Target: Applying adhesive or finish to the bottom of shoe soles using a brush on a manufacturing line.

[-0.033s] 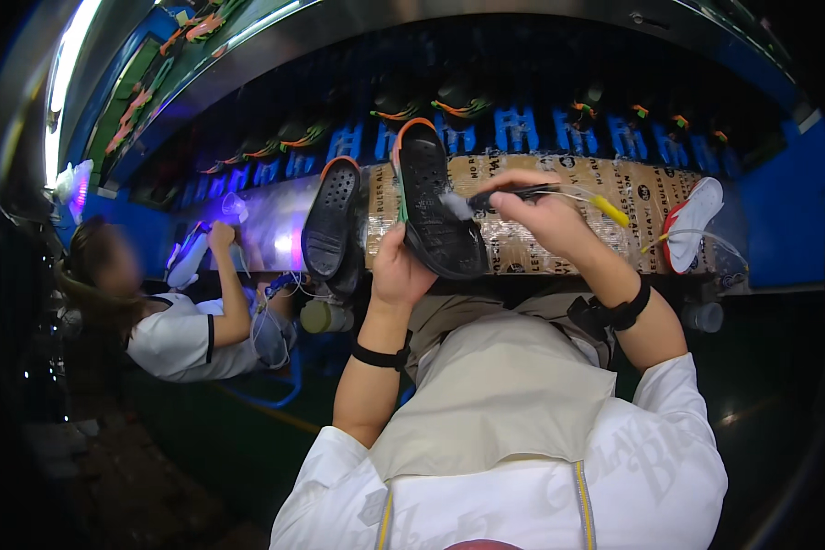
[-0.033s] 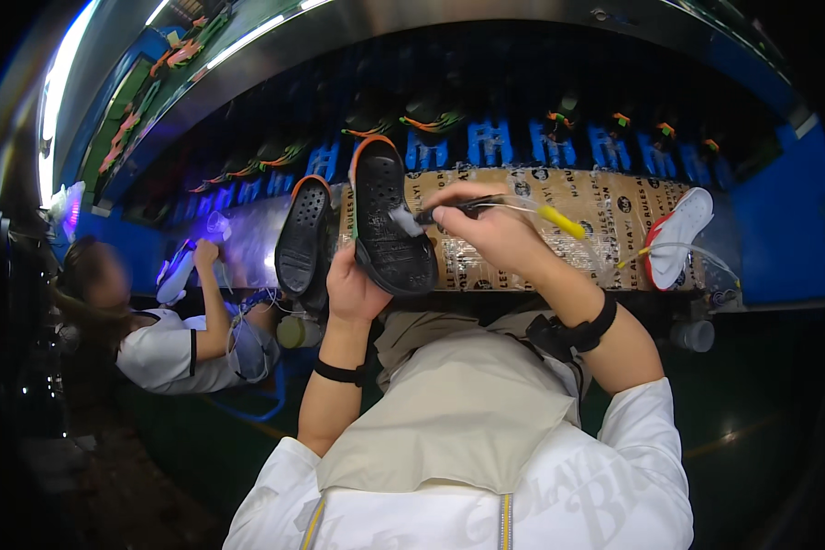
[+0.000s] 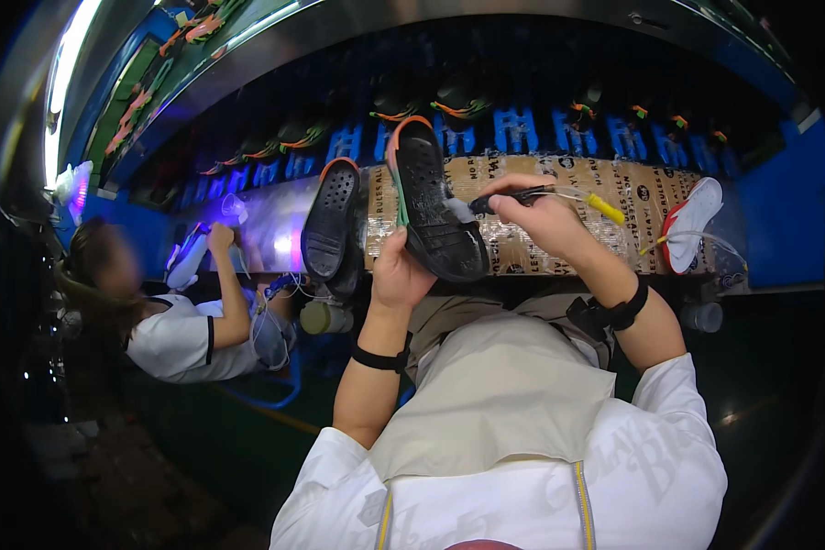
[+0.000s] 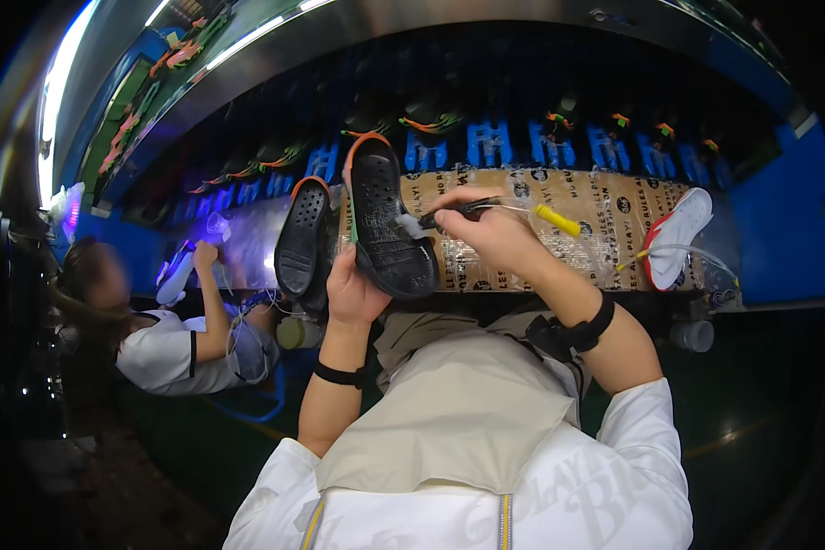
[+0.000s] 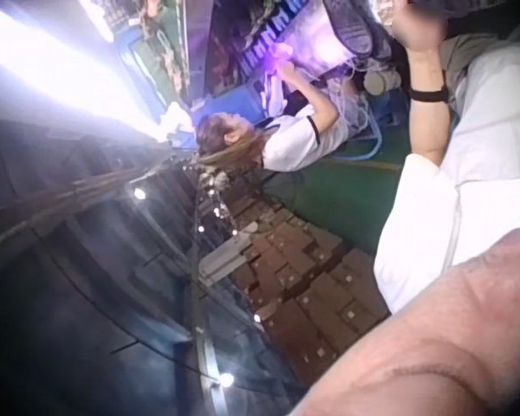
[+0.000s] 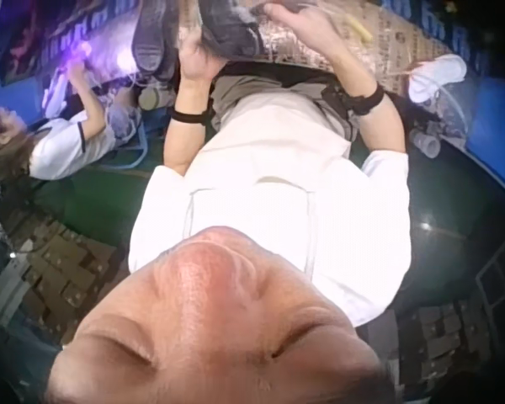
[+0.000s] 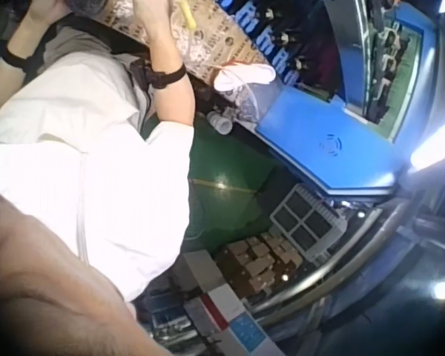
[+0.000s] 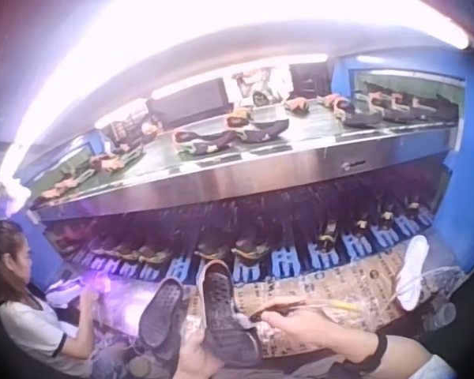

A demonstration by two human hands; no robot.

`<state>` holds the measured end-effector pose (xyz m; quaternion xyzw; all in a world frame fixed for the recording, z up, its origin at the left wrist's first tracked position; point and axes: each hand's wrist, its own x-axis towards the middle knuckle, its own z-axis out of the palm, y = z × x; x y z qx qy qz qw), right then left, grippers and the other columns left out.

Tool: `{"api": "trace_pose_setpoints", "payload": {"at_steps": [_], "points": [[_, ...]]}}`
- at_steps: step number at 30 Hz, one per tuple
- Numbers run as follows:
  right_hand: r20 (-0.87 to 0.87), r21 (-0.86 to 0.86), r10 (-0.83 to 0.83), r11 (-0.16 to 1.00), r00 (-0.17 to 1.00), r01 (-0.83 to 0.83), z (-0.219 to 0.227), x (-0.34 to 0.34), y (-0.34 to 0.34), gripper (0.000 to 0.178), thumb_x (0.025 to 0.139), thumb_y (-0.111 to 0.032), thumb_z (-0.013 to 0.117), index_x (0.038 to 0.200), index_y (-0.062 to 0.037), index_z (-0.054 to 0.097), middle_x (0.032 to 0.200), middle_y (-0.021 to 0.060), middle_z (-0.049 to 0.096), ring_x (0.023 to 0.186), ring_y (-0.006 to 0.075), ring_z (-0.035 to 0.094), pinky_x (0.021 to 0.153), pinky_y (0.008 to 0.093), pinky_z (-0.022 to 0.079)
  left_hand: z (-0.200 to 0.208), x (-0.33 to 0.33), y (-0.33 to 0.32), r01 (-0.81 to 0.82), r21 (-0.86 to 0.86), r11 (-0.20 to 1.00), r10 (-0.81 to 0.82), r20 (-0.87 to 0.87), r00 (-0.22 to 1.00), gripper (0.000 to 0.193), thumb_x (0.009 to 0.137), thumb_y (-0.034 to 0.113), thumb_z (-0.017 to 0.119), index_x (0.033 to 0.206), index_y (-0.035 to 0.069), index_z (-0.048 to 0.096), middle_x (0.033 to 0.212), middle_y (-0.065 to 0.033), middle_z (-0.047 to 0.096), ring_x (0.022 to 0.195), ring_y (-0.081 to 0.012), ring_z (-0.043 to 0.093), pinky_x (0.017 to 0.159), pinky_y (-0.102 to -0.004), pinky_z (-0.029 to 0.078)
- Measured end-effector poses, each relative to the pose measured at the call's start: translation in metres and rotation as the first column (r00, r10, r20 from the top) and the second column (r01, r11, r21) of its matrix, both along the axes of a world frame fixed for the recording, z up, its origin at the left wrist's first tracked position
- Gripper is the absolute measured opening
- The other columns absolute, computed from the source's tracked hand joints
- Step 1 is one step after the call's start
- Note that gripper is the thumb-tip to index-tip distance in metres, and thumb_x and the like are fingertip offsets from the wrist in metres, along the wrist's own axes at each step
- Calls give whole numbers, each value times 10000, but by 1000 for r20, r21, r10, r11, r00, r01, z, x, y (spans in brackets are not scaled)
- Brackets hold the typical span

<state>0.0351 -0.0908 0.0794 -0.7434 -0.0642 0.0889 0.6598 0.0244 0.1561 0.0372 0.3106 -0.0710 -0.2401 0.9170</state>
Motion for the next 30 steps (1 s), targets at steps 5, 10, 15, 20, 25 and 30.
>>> {"api": "trace_pose_setpoints", "payload": {"at_steps": [5, 10, 15, 20, 25, 30], "points": [[82, -102, -185, 976, 979, 193, 2, -4, 3, 206, 969, -178, 685, 1108, -49, 766, 950, 27, 725, 861, 103, 644, 787, 264, 515, -1, -3, 1, -157, 134, 978, 151, 55, 987, 635, 1039, 321, 613, 1580, 57, 409, 1507, -142, 567, 1393, -316, 552, 1196, -516, 425], [129, -94, -17, 995, 992, 29, -16, -4, -1, 227, 928, -203, 698, 1073, -41, 764, 908, 100, 736, 804, 158, 654, 756, 321, 529, -7, 1, 2, -192, 207, 959, 168, 129, 977, 616, 1052, 357, 603, 1568, 68, 428, 1509, -121, 566, 1388, -310, 553, 1185, -522, 435], [52, -124, -34, 991, 998, 40, -20, -5, -7, 212, 942, -187, 684, 1078, -44, 762, 949, 81, 742, 854, 156, 663, 810, 314, 526, -24, -1, 19, -205, 118, 972, 205, 17, 979, 542, 1092, 305, 545, 1571, 87, 415, 1480, -104, 581, 1364, -285, 567, 1174, -479, 433], [163, -164, -269, 941, 949, 295, -42, 0, -12, 231, 962, -193, 707, 1124, -35, 754, 1020, 112, 769, 941, 188, 695, 880, 321, 534, -48, -2, 29, -165, -61, 984, 140, -296, 945, 578, 1124, 464, 323, 1517, 81, 503, 1454, -115, 611, 1344, -306, 579, 1158, -528, 434], [315, -87, -317, 929, 895, 360, -105, 6, -27, 271, 981, -213, 709, 1169, -20, 741, 1072, 111, 762, 955, 199, 690, 878, 320, 530, -83, -4, 62, -156, -120, 980, 108, -338, 935, 869, 1036, 695, 258, 1520, 12, 489, 1354, -276, 610, 1174, -438, 634, 883, -541, 589], [130, -68, -323, 940, 937, 334, -119, -3, -27, 299, 999, -221, 701, 1214, -17, 740, 1099, 104, 754, 974, 208, 680, 910, 330, 519, -78, -13, 85, -305, -156, 939, 207, -450, 869, 904, 1035, 719, 260, 1528, -9, 468, 1393, -281, 591, 1159, -439, 652, 876, -522, 599]]}}
